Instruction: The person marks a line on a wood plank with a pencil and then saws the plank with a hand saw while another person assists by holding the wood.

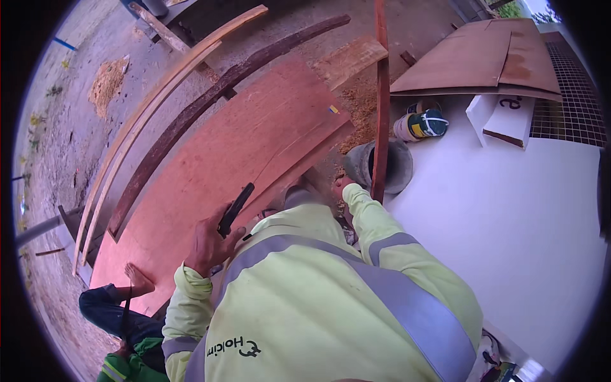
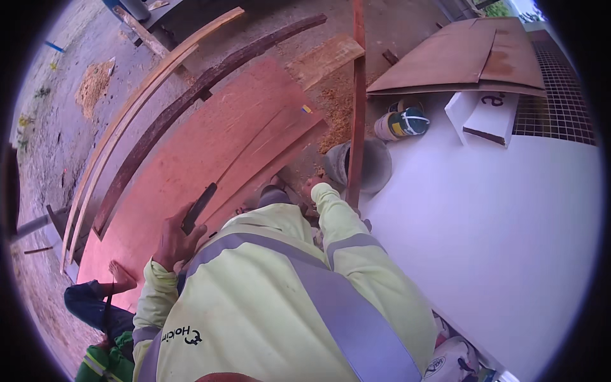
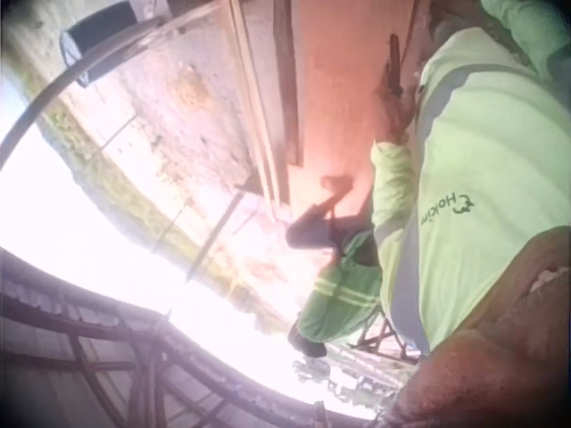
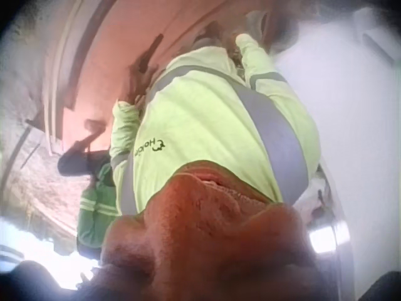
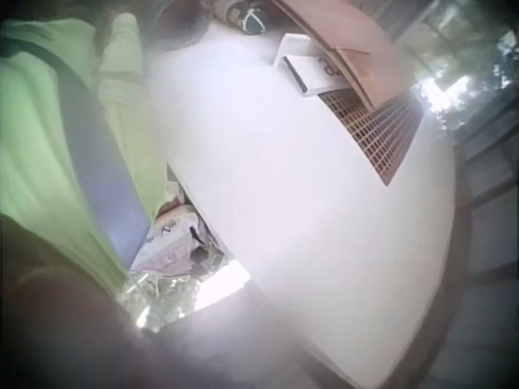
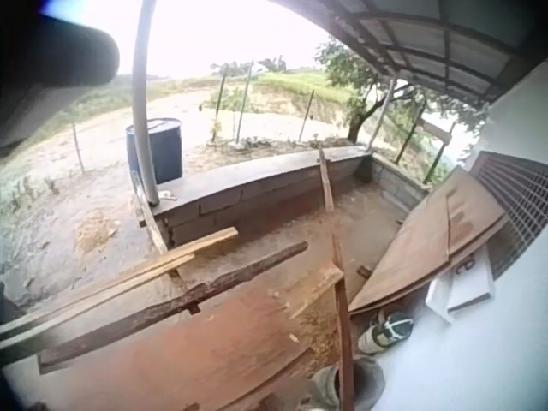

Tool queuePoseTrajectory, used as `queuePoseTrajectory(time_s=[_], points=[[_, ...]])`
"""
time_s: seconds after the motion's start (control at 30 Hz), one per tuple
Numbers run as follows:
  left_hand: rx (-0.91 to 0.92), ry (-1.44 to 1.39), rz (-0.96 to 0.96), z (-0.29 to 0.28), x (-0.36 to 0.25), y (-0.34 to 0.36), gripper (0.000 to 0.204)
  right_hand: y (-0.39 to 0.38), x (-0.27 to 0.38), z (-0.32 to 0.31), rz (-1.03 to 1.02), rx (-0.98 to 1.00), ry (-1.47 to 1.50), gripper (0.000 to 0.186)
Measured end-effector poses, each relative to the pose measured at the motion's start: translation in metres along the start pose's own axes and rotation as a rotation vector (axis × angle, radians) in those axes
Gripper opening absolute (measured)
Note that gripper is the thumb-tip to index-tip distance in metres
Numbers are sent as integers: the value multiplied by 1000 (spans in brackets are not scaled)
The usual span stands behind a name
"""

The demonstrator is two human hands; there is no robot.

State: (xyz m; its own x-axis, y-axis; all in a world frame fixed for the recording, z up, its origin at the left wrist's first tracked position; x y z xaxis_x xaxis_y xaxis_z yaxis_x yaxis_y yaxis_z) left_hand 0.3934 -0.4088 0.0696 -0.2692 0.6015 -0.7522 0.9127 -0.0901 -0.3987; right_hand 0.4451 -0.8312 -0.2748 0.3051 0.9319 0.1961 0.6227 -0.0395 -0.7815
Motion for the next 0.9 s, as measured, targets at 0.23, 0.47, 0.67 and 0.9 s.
queuePoseTrajectory(time_s=[0.23, 0.47, 0.67, 0.9], points=[[67, 15, 77, 34, -20, 99, 50, 17, 49, -29, -42, 20, 172, 31], [189, 88, 17, 103, -43, 200, 44, 104, 39, -152, 29, -393, 412, 28], [186, 120, 55, 142, -66, 246, 42, 186, 9, -194, 26, -656, 385, 32], [219, 189, 3, 155, -67, 266, 41, 220, 34, -179, 78, -331, 436, 28]])
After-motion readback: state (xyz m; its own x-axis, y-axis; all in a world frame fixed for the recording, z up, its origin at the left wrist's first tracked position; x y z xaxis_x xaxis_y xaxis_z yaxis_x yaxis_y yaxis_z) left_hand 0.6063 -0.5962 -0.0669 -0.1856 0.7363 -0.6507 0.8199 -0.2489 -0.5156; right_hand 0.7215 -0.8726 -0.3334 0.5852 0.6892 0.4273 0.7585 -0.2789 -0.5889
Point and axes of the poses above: each hand's wrist, its own y-axis towards the middle knuckle, its own z-axis out of the palm, x = y × z, the point moved 7 cm from there along y, towards the middle knuckle, and after that the axes turned 1 degree about -y, right-handed, at the moved point
